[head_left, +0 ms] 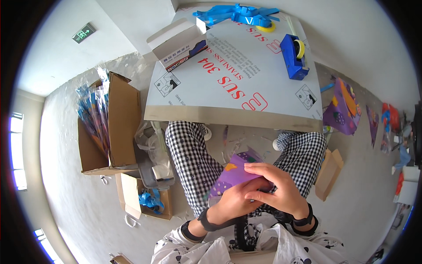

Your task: Assembling, stringing, and packaging small decorative kites at an assembly station.

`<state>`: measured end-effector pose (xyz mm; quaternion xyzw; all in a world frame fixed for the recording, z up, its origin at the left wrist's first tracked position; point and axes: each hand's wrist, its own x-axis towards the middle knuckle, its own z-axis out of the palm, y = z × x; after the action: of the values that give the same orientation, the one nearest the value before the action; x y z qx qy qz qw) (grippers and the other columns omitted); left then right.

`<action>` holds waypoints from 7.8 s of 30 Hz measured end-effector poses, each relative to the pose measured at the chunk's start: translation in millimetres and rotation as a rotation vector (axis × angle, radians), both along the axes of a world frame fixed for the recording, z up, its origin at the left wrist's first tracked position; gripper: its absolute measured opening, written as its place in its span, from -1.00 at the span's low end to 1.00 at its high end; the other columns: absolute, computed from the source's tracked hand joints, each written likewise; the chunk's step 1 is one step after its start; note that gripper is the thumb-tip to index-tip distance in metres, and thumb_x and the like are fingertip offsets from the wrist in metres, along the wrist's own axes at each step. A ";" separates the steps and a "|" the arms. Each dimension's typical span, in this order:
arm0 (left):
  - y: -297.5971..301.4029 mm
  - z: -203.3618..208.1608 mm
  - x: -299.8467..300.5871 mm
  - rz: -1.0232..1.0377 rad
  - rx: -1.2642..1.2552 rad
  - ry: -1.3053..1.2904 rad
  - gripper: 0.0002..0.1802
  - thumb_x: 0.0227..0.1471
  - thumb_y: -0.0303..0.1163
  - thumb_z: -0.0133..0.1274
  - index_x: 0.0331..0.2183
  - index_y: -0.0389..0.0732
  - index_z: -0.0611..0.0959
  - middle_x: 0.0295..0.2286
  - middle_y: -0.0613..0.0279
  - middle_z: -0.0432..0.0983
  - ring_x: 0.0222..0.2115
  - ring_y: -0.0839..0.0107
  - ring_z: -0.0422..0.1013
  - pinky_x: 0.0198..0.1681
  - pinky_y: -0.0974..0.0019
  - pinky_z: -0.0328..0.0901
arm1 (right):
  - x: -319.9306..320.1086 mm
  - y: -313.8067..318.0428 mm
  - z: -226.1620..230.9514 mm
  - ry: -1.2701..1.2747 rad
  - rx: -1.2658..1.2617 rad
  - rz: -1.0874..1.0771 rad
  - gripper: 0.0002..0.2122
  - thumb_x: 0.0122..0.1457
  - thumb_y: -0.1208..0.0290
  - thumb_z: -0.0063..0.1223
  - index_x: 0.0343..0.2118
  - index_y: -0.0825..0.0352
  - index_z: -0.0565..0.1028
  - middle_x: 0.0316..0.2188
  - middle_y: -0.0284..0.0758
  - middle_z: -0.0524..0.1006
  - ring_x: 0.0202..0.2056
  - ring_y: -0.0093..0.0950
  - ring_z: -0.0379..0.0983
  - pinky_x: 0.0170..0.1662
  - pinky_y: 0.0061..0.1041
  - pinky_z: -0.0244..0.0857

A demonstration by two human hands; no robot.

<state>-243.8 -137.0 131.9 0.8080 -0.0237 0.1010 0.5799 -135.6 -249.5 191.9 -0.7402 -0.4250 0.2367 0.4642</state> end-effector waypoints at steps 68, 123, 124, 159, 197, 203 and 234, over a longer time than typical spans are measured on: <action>20.5 34.8 21.3 0.439 -0.716 0.052 -0.81 -0.14 -0.58 0.30 -0.54 -0.28 0.55 -0.48 0.30 0.48 -0.42 0.53 0.37 -0.28 0.45 0.26 | 12.0 -12.7 3.5 0.514 0.455 -0.673 -0.92 0.16 0.59 0.02 -0.28 0.38 0.44 -0.35 -0.43 0.45 -0.29 -0.68 0.32 -0.19 -0.68 0.17; 423.1 -114.8 53.5 0.798 -1.171 0.174 -0.76 0.18 -0.24 0.02 -0.31 -0.24 0.53 -0.29 0.15 0.56 -0.31 0.40 0.52 -0.29 0.45 0.46 | 350.8 -238.3 -159.7 0.817 0.299 -1.249 -0.88 0.20 0.38 -0.04 -0.29 0.29 0.37 -0.35 -0.29 0.55 -0.34 -0.49 0.56 -0.49 -0.61 0.30; 400.6 -106.6 68.8 0.854 -1.077 0.104 -0.72 0.19 -0.25 0.01 -0.22 -0.28 0.49 -0.20 0.09 0.53 -0.23 0.35 0.50 -0.20 0.42 0.44 | 347.1 -242.9 -160.9 0.770 0.268 -1.260 -0.88 0.20 0.37 -0.04 -0.28 0.28 0.37 -0.34 -0.29 0.53 -0.34 -0.49 0.56 -0.49 -0.62 0.30; 140.8 -153.6 234.4 0.233 0.955 0.314 -0.10 0.08 0.02 -0.01 0.23 -0.36 0.07 0.25 -0.02 -0.02 0.29 0.05 -0.14 0.28 -0.08 -0.15 | 68.8 -31.7 -143.5 -0.309 -0.606 -0.061 -0.54 0.00 0.39 0.16 -0.01 0.40 0.36 -0.12 -0.13 0.44 -0.10 -0.24 0.39 0.01 -0.30 0.22; 180.4 -123.9 115.7 0.164 0.790 0.315 -0.25 0.14 -0.22 -0.01 0.23 -0.31 0.10 0.21 -0.02 0.07 0.27 0.13 -0.07 0.29 0.05 -0.16 | 115.9 -20.1 -164.5 -0.661 -0.573 -0.235 -0.46 0.04 0.34 0.18 0.13 0.24 0.33 0.16 -0.15 0.23 0.16 -0.18 0.17 0.18 -0.17 0.09; 180.2 -144.7 122.2 0.256 0.872 0.275 -0.13 0.06 -0.05 0.07 0.23 -0.29 0.12 0.24 0.06 0.04 0.28 0.17 -0.09 0.31 0.03 -0.18 | 108.5 -29.2 -164.6 -0.662 -0.621 -0.172 -0.49 0.09 0.31 0.13 0.13 0.23 0.32 0.20 -0.22 0.23 0.21 -0.25 0.15 0.23 -0.13 0.02; 125.7 -148.6 131.4 0.098 0.768 -0.008 -0.49 -0.12 -0.59 0.00 -0.04 -0.15 0.53 0.10 0.10 0.29 0.16 0.19 0.18 0.21 0.01 0.10 | 84.2 77.7 -212.9 -0.617 -0.289 -0.382 -0.57 0.15 0.44 0.02 0.09 0.42 0.30 0.17 -0.16 0.25 0.22 -0.22 0.14 0.20 -0.20 0.05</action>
<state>-112.5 -11.4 -16.7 0.9661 -0.0233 0.1155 0.2296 -51.4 -171.7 -21.0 -0.9001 -0.3614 -0.0305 0.2413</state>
